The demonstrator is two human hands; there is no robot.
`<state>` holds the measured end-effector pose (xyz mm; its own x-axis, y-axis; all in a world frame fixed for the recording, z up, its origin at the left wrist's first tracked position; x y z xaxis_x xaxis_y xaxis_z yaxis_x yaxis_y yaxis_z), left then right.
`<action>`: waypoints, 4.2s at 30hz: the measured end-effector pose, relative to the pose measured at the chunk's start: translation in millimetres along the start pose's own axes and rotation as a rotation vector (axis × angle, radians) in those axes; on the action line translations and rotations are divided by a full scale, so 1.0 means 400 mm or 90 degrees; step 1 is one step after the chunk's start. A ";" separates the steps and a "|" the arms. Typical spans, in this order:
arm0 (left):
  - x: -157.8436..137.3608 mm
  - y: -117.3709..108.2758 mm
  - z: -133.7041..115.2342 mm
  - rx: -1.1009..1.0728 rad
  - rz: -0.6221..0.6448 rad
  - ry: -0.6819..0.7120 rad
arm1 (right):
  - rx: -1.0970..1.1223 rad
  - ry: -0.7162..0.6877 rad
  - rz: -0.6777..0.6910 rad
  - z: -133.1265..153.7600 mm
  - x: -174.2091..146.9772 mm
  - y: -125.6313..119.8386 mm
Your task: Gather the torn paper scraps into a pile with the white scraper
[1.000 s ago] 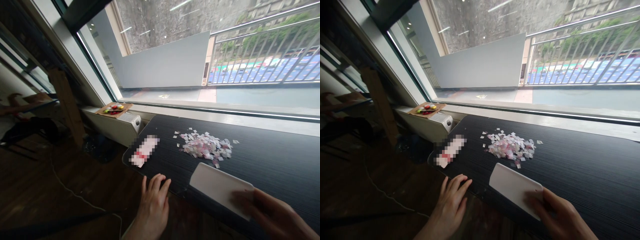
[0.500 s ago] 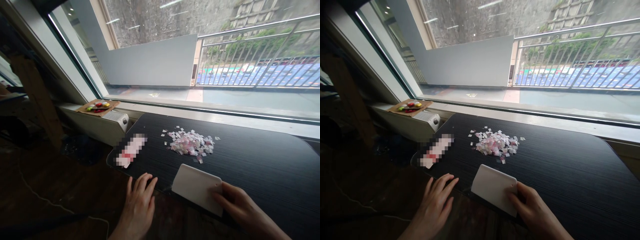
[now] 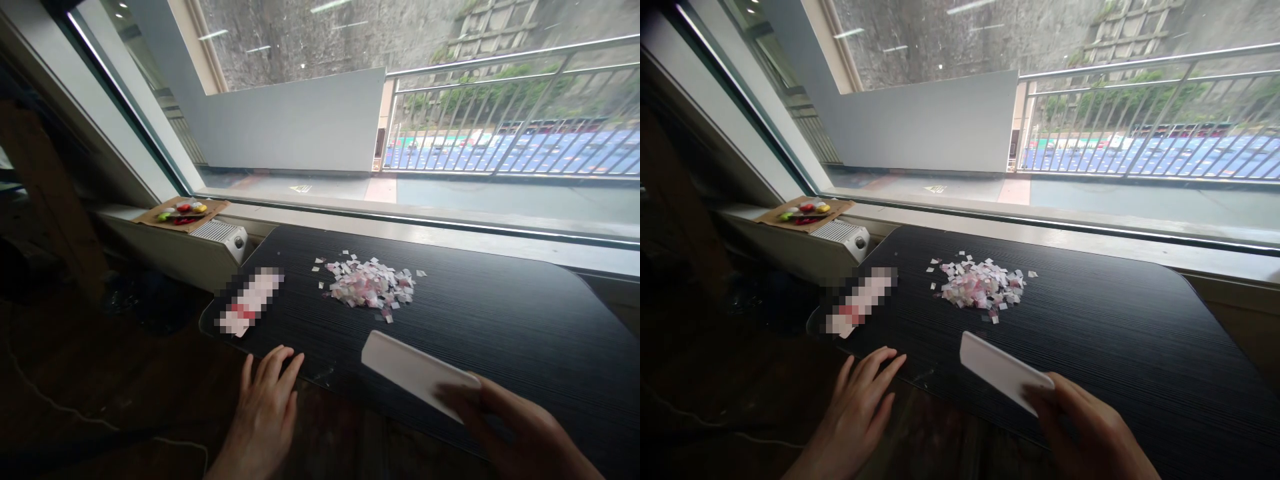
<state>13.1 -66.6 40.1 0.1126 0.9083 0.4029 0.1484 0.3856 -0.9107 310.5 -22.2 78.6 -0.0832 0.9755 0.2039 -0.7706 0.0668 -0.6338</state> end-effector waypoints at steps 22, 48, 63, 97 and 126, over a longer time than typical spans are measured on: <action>-0.023 0.031 0.027 0.044 -0.063 0.043 | -0.121 -0.156 -0.159 -0.006 0.059 0.000; -0.005 0.013 0.011 -0.012 -0.151 0.088 | -0.027 0.076 -0.139 -0.069 -0.022 -0.093; -0.012 0.042 0.036 -0.030 -0.112 0.115 | 0.060 0.216 0.028 -0.125 0.022 -0.146; 0.024 0.010 -0.012 -0.131 -0.108 0.069 | 0.171 0.288 0.084 -0.121 -0.010 -0.159; -0.004 0.026 0.003 -0.066 -0.063 0.054 | 0.097 0.176 -0.120 -0.102 0.106 -0.003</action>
<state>13.2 -63.6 29.9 0.1744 0.8480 0.5004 0.2624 0.4498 -0.8537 333.6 27.5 57.5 0.2278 0.9701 0.0842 -0.8427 0.2397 -0.4821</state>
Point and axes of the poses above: each hand's wrist, its own x-axis towards the middle knuckle, its own y-axis out of the palm, z = x × y, the point moved 4 cm from there along x, towards the middle knuckle, and after that the axes turned 13 degrees about -z, right-handed, at the moved point
